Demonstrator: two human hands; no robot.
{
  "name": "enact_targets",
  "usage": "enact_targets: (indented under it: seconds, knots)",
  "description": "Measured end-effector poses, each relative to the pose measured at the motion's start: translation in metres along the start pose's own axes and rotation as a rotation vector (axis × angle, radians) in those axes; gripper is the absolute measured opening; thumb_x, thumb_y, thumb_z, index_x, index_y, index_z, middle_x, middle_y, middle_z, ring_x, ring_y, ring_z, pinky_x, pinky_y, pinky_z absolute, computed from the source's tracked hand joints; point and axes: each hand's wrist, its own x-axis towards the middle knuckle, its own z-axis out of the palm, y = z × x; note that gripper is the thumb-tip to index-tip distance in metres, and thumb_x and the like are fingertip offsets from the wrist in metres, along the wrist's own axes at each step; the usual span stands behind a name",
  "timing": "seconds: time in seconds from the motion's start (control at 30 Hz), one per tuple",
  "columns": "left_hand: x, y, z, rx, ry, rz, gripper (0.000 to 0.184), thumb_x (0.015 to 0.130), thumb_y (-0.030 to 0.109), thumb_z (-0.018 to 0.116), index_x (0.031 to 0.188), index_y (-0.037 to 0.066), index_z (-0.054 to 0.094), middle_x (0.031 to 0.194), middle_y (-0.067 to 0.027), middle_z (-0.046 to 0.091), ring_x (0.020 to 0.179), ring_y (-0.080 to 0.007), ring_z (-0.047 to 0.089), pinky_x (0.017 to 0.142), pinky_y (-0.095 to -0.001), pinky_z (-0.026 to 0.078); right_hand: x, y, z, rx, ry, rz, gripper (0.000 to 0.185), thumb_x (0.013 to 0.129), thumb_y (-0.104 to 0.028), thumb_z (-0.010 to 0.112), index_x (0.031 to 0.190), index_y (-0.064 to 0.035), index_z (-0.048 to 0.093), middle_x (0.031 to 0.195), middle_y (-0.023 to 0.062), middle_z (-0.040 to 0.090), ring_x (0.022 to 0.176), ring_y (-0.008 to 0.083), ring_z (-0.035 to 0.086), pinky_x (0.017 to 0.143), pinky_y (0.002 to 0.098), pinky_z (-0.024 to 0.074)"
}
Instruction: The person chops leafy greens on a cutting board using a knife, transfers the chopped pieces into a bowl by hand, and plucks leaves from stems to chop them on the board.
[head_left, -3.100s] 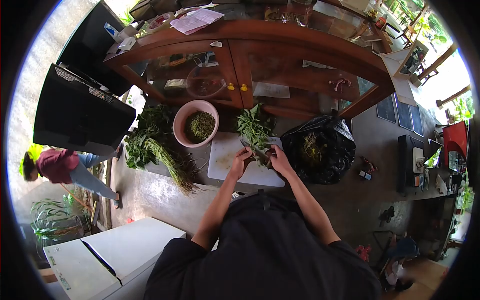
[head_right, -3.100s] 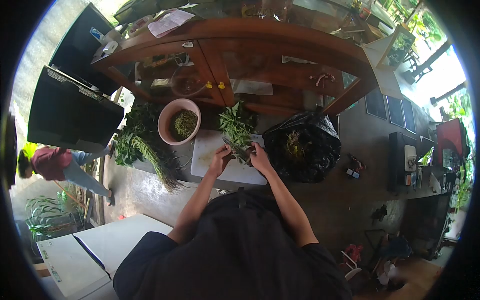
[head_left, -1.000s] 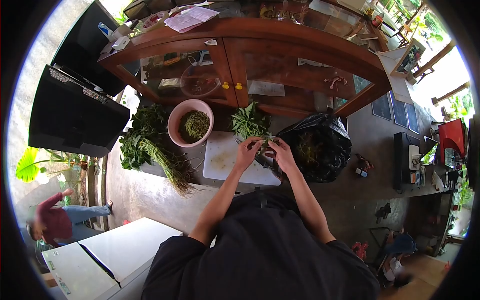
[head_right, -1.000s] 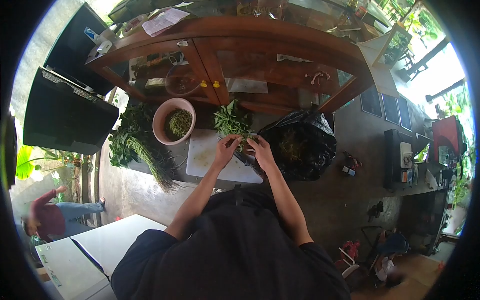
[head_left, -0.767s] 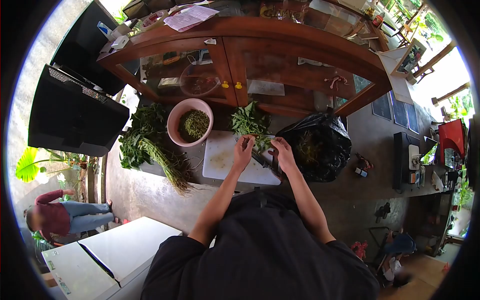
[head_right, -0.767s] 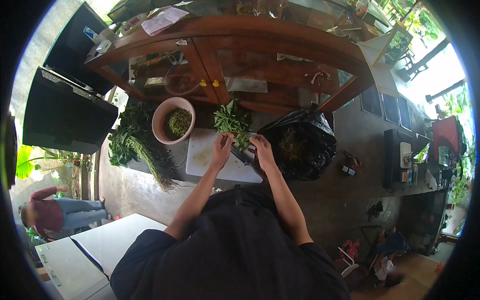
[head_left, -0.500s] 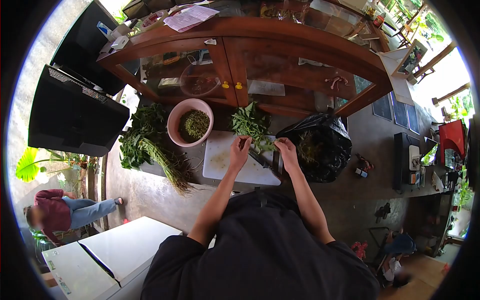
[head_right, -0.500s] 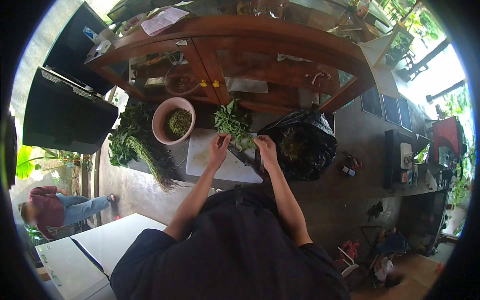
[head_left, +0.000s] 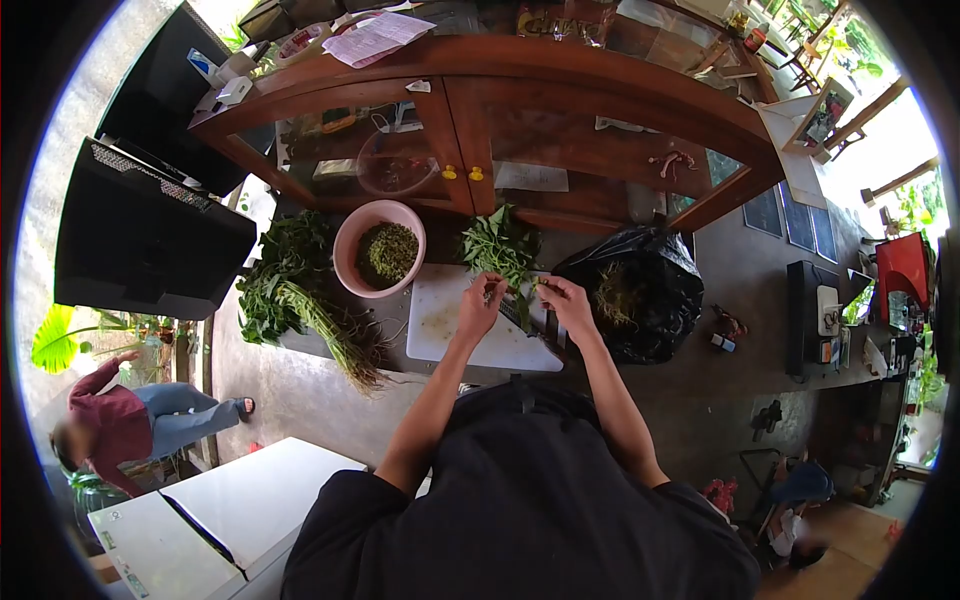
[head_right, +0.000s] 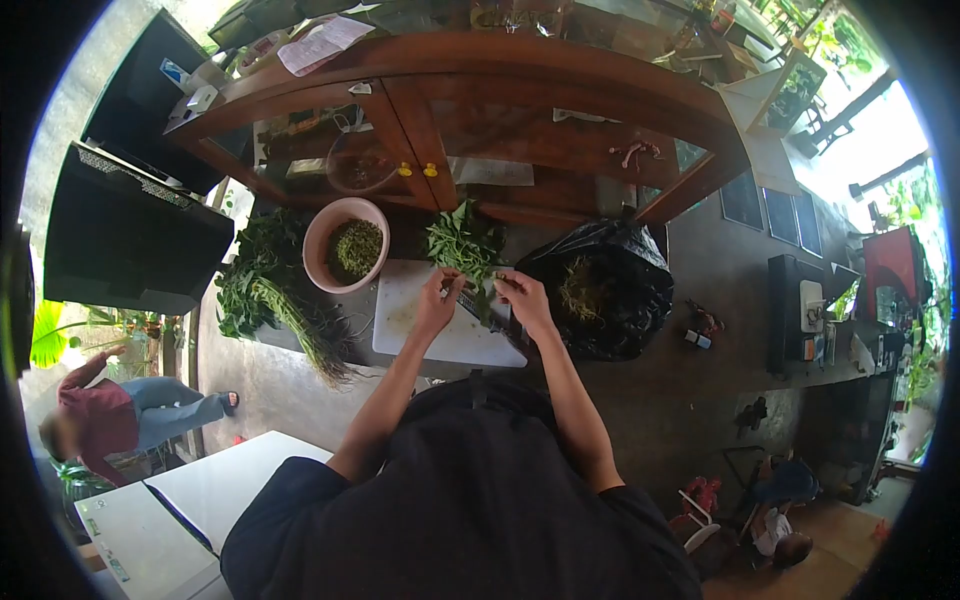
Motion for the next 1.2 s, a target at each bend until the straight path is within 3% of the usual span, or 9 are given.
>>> enact_targets:
  seconds: [0.13,0.3,0.43,0.7,0.93,1.2]
  knots:
    - [-0.004,0.007,0.0,0.016,-0.027,-0.013,0.015,0.095,0.015,0.062,0.098,0.0,0.061,0.085,-0.0131,0.07,0.08,-0.0203,0.069,0.07,-0.0319,0.051,0.003,0.011,0.011,-0.04,-0.028,-0.058,0.022,0.092,-0.012,0.068,0.108,0.0017,0.066,0.091,0.0019,0.067,0.083,0.0082,0.062,0.072,0.0259,0.0536]
    - [-0.013,0.007,0.002,-0.072,-0.047,-0.078,0.017,0.095,0.014,0.063,0.102,-0.002,0.064,0.084,-0.0097,0.07,0.077,-0.0142,0.066,0.07,-0.0297,0.051,-0.005,0.014,0.023,-0.329,0.009,-0.225,0.028,0.088,-0.017,0.072,0.103,0.0057,0.066,0.085,0.0062,0.069,0.077,0.0099,0.061,0.07,0.0263,0.0495]
    - [-0.018,0.008,0.0,-0.166,-0.044,-0.137,0.018,0.093,0.013,0.065,0.103,-0.002,0.067,0.084,-0.0056,0.07,0.078,-0.0095,0.063,0.07,-0.0268,0.051,-0.01,0.018,0.032,-0.292,0.014,-0.237,0.029,0.087,-0.019,0.074,0.101,0.0052,0.067,0.084,0.0073,0.069,0.076,0.0103,0.061,0.07,0.027,0.0485]
    - [-0.026,-0.002,-0.017,-0.342,-0.081,-0.493,0.024,0.094,0.023,0.067,0.102,0.0,0.072,0.084,0.0001,0.068,0.078,-0.0057,0.057,0.07,-0.0232,0.047,-0.018,0.018,0.054,-0.329,0.053,-0.176,0.028,0.085,-0.02,0.075,0.099,0.0038,0.068,0.083,0.0057,0.069,0.076,0.009,0.061,0.069,0.027,0.0483]
    - [-0.03,-0.013,-0.032,-0.399,-0.152,-0.448,0.024,0.095,0.023,0.066,0.102,0.0,0.071,0.085,0.003,0.065,0.079,-0.0044,0.054,0.071,-0.0226,0.045,-0.017,0.023,0.068,-0.309,0.007,-0.135,0.027,0.087,-0.019,0.074,0.102,0.0036,0.069,0.085,0.0038,0.07,0.076,0.0066,0.061,0.068,0.0243,0.0487]
    - [-0.03,-0.038,-0.034,-0.566,-0.068,-0.478,0.018,0.099,0.023,0.061,0.097,0.006,0.067,0.088,0.0067,0.06,0.08,-0.0027,0.05,0.072,-0.0217,0.042,-0.01,0.032,0.072,-0.166,0.042,0.004,0.026,0.09,-0.017,0.071,0.107,0.003,0.067,0.09,0.0037,0.069,0.08,0.0092,0.065,0.069,0.0256,0.0546]
